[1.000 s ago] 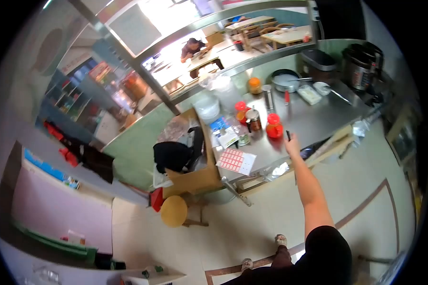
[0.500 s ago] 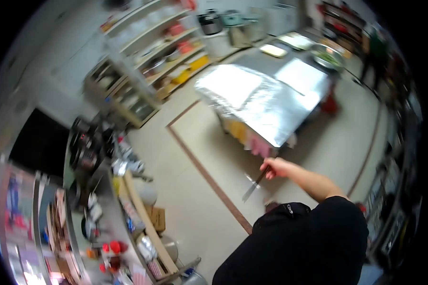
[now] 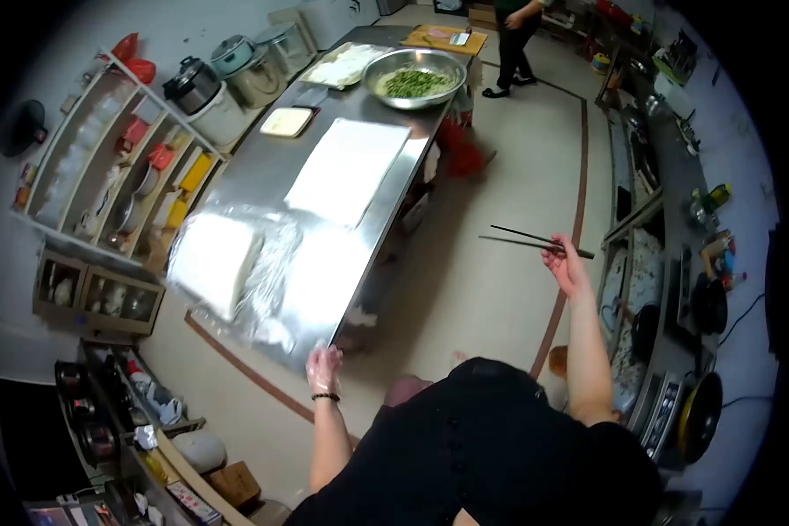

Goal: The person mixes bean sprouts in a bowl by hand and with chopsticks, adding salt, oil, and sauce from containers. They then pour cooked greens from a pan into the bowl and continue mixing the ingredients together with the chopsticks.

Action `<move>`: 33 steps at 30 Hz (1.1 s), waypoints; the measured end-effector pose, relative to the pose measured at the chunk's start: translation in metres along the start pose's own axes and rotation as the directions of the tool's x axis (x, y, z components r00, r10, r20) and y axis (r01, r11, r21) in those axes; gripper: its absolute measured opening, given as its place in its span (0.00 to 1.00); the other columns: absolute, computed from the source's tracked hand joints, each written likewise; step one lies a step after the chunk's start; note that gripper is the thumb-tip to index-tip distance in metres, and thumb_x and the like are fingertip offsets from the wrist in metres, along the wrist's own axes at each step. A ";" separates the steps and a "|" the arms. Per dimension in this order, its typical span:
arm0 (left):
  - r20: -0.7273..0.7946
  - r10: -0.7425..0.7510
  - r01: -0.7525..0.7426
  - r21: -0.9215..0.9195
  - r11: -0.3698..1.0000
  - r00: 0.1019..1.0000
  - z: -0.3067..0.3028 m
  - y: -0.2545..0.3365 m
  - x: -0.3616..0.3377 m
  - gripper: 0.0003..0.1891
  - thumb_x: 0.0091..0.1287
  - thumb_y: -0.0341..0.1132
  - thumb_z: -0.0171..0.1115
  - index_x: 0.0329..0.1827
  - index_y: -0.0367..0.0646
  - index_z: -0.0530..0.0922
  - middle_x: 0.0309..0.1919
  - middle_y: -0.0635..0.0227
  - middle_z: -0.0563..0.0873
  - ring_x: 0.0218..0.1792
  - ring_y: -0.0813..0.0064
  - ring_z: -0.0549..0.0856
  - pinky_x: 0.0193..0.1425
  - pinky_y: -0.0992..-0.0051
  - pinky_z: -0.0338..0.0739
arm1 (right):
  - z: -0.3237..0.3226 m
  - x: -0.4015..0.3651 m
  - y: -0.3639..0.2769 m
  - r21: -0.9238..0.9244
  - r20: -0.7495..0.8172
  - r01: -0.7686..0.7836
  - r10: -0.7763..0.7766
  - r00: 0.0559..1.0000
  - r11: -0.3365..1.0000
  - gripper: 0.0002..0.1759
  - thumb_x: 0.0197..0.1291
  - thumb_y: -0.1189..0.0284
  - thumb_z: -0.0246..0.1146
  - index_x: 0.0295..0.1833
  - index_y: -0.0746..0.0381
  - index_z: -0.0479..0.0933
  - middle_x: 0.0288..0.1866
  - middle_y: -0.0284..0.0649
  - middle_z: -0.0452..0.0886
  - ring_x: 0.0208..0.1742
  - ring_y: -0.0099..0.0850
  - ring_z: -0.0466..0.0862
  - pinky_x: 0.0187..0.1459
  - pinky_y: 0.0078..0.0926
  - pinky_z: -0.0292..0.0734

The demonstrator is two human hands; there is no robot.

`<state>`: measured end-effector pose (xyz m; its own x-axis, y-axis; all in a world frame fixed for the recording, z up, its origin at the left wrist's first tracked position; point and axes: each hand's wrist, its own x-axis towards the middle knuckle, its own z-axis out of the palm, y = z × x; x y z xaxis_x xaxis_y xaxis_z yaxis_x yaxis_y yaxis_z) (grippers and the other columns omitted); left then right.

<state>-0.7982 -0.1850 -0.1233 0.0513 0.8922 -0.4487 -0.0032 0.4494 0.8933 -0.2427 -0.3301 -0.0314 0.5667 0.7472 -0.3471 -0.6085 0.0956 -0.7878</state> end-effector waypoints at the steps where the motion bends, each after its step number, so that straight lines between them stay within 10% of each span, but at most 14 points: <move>1: 0.016 0.039 -0.037 -0.088 0.995 0.999 0.048 0.032 0.018 0.13 0.67 0.40 0.55 0.46 0.39 0.73 0.35 0.63 0.82 0.33 0.75 0.82 0.34 0.80 0.76 | -0.001 0.025 -0.017 -0.008 -0.003 0.009 -0.009 1.000 1.000 0.22 0.64 0.55 0.53 0.52 0.61 0.72 0.37 0.38 0.78 0.37 0.27 0.81 0.38 0.22 0.78; 7: 0.337 0.146 -0.166 0.031 0.986 0.930 0.219 0.141 0.136 0.20 0.67 0.42 0.56 0.53 0.34 0.70 0.40 0.56 0.81 0.37 0.69 0.83 0.39 0.77 0.77 | 0.087 0.169 -0.092 -0.286 -0.133 0.321 -0.370 0.920 0.903 0.24 0.66 0.56 0.50 0.55 0.66 0.70 0.40 0.40 0.78 0.36 0.28 0.82 0.36 0.20 0.78; 11: 0.491 0.254 -0.336 0.084 0.938 0.833 0.342 0.199 0.271 0.20 0.66 0.41 0.55 0.54 0.34 0.69 0.39 0.59 0.82 0.35 0.75 0.83 0.36 0.80 0.77 | 0.178 0.331 -0.116 -0.404 0.208 0.595 -0.564 0.800 0.695 0.24 0.66 0.57 0.51 0.54 0.68 0.72 0.39 0.41 0.78 0.35 0.27 0.83 0.36 0.18 0.78; 15: 0.273 0.201 -0.290 0.343 0.893 0.941 0.473 0.258 0.424 0.31 0.64 0.44 0.55 0.63 0.31 0.61 0.44 0.51 0.81 0.40 0.67 0.84 0.43 0.74 0.77 | 0.241 0.488 -0.112 -0.421 0.139 0.491 -0.481 0.866 0.763 0.21 0.65 0.60 0.52 0.49 0.68 0.76 0.35 0.42 0.80 0.30 0.26 0.83 0.30 0.17 0.77; 18: -0.181 0.533 -0.347 0.583 0.735 0.827 0.535 0.274 0.510 0.34 0.64 0.45 0.51 0.67 0.32 0.53 0.47 0.41 0.78 0.48 0.46 0.78 0.52 0.61 0.71 | 0.252 0.573 -0.090 -0.495 0.129 0.381 -0.368 0.921 0.781 0.20 0.65 0.61 0.54 0.47 0.69 0.77 0.34 0.42 0.81 0.30 0.26 0.84 0.29 0.17 0.77; 22: -0.298 0.281 -0.095 0.514 0.853 0.912 0.566 0.309 0.515 0.24 0.64 0.42 0.51 0.61 0.38 0.66 0.44 0.41 0.79 0.46 0.45 0.78 0.51 0.60 0.71 | 0.281 0.656 -0.050 -0.346 0.113 0.187 -0.157 0.981 0.919 0.21 0.65 0.63 0.53 0.50 0.71 0.73 0.39 0.49 0.80 0.33 0.32 0.84 0.35 0.22 0.80; 27: -0.377 0.385 -0.115 0.572 0.812 0.842 0.591 0.294 0.550 0.16 0.64 0.37 0.51 0.53 0.39 0.70 0.41 0.46 0.79 0.44 0.46 0.77 0.47 0.58 0.70 | 0.331 0.691 -0.014 -0.354 0.248 0.217 -0.132 0.960 0.910 0.15 0.63 0.67 0.56 0.43 0.68 0.79 0.38 0.42 0.82 0.33 0.29 0.83 0.36 0.18 0.78; 33: -0.510 0.359 -0.017 0.558 0.829 0.782 0.606 0.306 0.543 0.21 0.65 0.39 0.52 0.60 0.40 0.67 0.43 0.44 0.80 0.45 0.46 0.79 0.50 0.60 0.72 | 0.271 0.701 -0.152 -0.387 0.922 0.859 0.114 0.371 0.336 0.09 0.55 0.78 0.57 0.41 0.67 0.78 0.37 0.46 0.81 0.37 0.35 0.82 0.39 0.26 0.75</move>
<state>-0.1664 0.4100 -0.0777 -0.4705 0.8814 -0.0430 0.5541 0.3330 0.7629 0.0962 0.3572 -0.0165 -0.3716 0.8940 0.2504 0.4967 0.4193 -0.7599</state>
